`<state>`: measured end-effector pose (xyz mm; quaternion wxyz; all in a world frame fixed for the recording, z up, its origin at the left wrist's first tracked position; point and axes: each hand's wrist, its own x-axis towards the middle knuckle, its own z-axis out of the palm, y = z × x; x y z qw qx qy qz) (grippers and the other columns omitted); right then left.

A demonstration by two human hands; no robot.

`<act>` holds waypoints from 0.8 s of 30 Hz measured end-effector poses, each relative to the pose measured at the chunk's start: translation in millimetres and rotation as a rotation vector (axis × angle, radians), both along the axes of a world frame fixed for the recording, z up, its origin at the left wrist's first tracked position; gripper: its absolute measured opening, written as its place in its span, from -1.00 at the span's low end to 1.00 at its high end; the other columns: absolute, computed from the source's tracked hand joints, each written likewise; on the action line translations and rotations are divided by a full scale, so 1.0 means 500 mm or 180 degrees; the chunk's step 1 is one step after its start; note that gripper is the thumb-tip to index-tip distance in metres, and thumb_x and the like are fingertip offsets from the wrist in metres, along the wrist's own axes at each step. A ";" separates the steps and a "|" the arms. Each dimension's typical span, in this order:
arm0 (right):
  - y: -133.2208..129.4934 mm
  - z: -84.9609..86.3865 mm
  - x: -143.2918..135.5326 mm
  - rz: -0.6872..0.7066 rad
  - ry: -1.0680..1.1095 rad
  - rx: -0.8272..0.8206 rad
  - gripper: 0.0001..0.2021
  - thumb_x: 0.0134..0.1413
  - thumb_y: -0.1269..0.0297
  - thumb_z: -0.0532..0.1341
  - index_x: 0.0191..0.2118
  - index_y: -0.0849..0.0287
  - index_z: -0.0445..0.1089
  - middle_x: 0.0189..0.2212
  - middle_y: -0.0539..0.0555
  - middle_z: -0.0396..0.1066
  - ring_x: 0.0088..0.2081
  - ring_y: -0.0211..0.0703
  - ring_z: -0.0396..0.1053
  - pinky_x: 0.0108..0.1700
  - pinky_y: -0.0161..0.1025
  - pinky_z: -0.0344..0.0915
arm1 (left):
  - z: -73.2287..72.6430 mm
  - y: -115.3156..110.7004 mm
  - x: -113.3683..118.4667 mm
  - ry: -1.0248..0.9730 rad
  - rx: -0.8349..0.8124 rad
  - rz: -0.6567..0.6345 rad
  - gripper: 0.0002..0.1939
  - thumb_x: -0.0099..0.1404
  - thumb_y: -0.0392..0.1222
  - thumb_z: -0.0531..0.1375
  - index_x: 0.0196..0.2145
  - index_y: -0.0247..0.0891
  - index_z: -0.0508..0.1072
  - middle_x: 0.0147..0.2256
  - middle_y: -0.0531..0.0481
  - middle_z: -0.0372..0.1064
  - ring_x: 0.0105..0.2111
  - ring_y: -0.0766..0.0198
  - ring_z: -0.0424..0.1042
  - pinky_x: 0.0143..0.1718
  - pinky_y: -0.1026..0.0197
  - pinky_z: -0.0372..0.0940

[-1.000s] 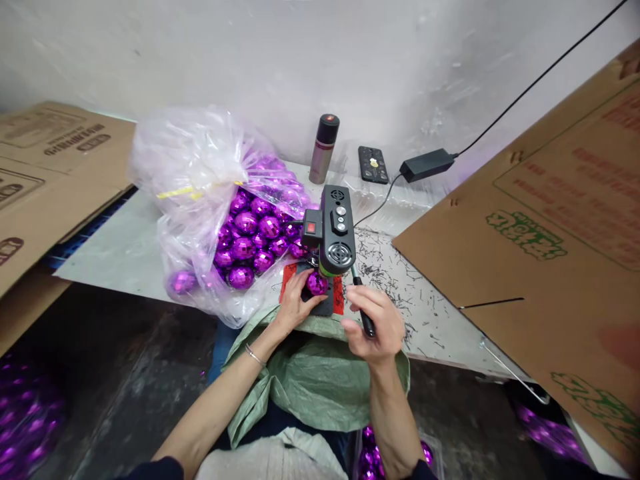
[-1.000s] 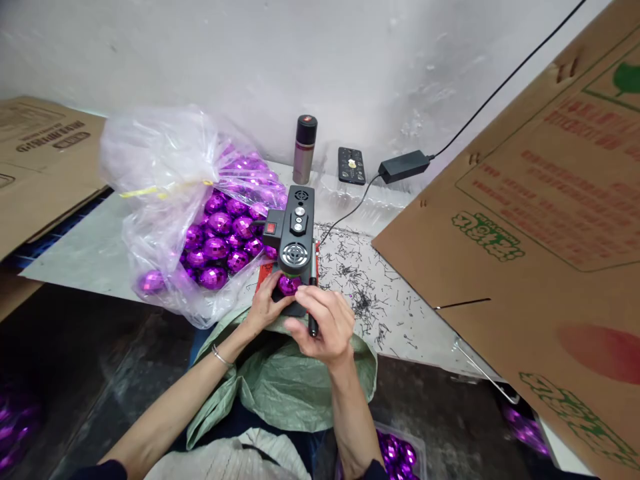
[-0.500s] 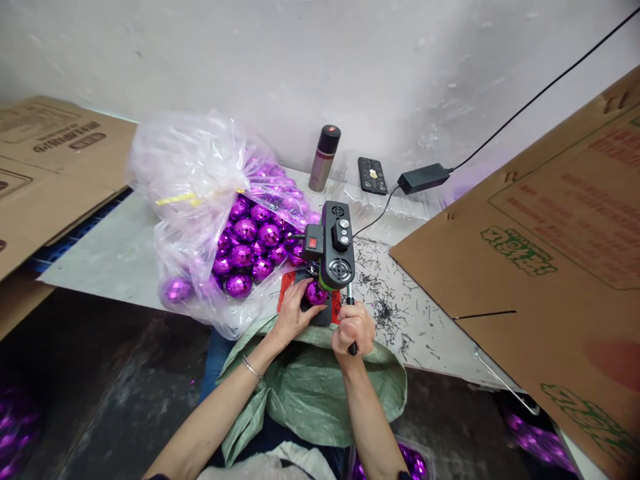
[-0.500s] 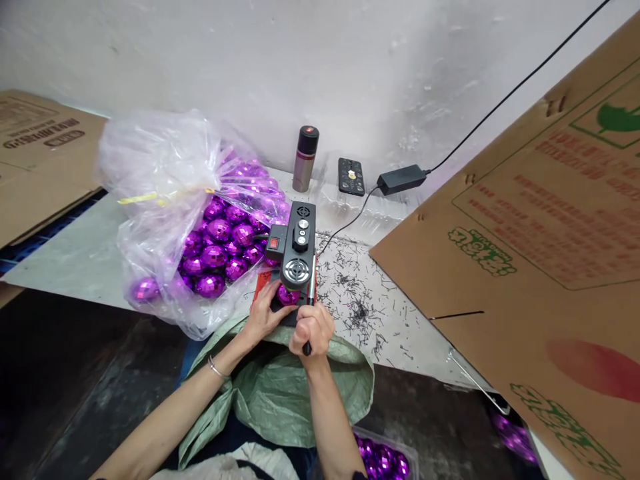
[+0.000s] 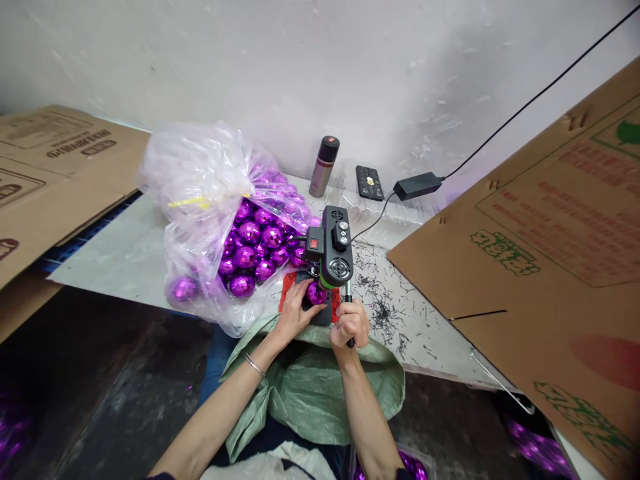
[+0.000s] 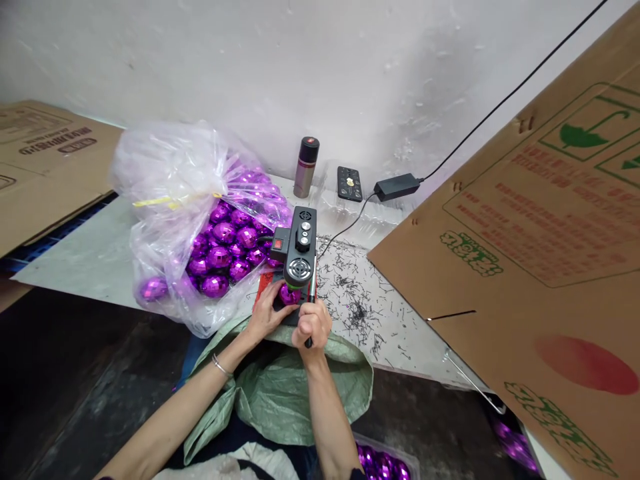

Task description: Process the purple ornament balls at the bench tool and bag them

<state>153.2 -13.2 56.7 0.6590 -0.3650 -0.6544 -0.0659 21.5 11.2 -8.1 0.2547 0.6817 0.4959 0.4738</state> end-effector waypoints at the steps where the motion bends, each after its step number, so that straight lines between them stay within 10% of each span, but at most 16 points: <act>1: 0.001 0.001 -0.001 -0.0010 0.0000 0.0009 -0.61 0.49 0.25 -0.12 -0.45 0.06 0.14 -0.55 -0.07 0.24 -0.51 -0.26 0.23 -0.33 -0.18 0.21 | 0.000 0.001 0.000 0.0013 0.0017 -0.0006 -0.39 0.30 0.02 0.41 0.21 -0.23 0.40 0.12 -0.27 0.51 0.16 -0.10 0.50 0.21 -0.17 0.38; 8: -0.002 0.017 -0.002 0.0010 -0.0167 0.0016 -0.61 0.48 0.22 -0.06 -0.47 0.06 0.15 -0.55 -0.06 0.27 -0.51 -0.26 0.25 -0.34 -0.20 0.23 | -0.002 0.005 -0.001 -0.0010 0.0015 -0.0018 -0.38 0.29 0.01 0.41 0.22 -0.21 0.39 0.12 -0.26 0.50 0.16 -0.09 0.50 0.21 -0.17 0.38; 15: -0.012 0.145 -0.005 0.0014 0.0328 -0.0779 -0.62 0.43 0.31 0.02 -0.51 0.09 0.22 -0.57 -0.04 0.24 -0.50 -0.26 0.25 -0.41 -0.22 0.19 | 0.008 -0.003 -0.011 -0.0258 -0.0162 -0.0010 -0.36 0.27 0.05 0.42 0.20 -0.21 0.40 0.13 -0.25 0.50 0.17 -0.07 0.50 0.23 -0.15 0.38; 19: -0.015 0.175 -0.009 0.0131 0.0477 -0.0826 -0.60 0.43 0.32 0.07 -0.53 0.10 0.20 -0.58 -0.06 0.22 -0.50 -0.29 0.25 -0.40 -0.24 0.17 | 0.000 -0.092 -0.058 -0.0153 0.0004 0.0089 -0.33 0.28 0.13 0.40 0.23 -0.19 0.39 0.13 -0.25 0.50 0.17 -0.07 0.51 0.22 -0.15 0.41; 24: -0.021 0.136 -0.013 0.0108 0.0419 -0.0562 -0.62 0.40 0.39 0.07 -0.53 0.10 0.20 -0.57 -0.05 0.24 -0.49 -0.27 0.26 -0.40 -0.22 0.15 | -0.042 -0.238 -0.125 0.0783 0.0367 -0.0812 -0.19 0.16 0.34 0.40 0.23 -0.17 0.45 0.05 -0.28 0.57 0.02 -0.10 0.62 0.05 -0.10 0.54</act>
